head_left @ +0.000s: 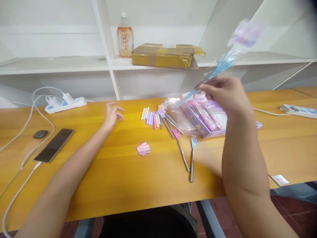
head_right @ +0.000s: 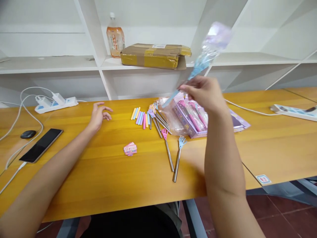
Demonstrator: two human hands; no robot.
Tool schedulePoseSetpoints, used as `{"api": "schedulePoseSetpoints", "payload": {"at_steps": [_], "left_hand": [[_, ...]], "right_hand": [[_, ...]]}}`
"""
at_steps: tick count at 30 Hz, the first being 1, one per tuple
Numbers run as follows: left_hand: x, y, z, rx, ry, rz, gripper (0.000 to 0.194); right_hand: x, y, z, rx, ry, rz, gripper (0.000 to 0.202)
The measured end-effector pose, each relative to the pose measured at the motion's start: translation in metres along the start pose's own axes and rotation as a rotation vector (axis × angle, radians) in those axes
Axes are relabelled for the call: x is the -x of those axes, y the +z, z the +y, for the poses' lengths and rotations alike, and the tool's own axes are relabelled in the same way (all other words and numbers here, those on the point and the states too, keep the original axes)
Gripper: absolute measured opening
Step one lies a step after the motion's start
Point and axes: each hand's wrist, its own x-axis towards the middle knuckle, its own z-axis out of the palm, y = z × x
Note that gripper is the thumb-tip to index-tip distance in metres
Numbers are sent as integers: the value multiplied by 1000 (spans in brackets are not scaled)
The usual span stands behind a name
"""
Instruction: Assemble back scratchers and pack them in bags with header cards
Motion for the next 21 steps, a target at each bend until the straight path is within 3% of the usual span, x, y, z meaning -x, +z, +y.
{"api": "schedulePoseSetpoints", "payload": {"at_steps": [4,7,11,16,18,21], "left_hand": [[-11,-9,-29,-31,-81,28,27],[-13,-13,-42,-48,-86,26,25],[-13,-13,-47,-79,-61,-5,23],[-12,-12,-49,-127,-31,-36,24],[-12,-12,-49,-144,-22,-42,24],[-12,-13,-51,-173,-6,-54,23]], "right_hand": [[-4,-35,15,249,60,259,26],[-6,-53,30,323,126,286,20],[-14,-61,55,416,327,116,10],[-31,-38,99,324,425,-279,13],[-36,-25,115,320,392,-337,23],[-39,-13,136,321,261,-276,38]]}}
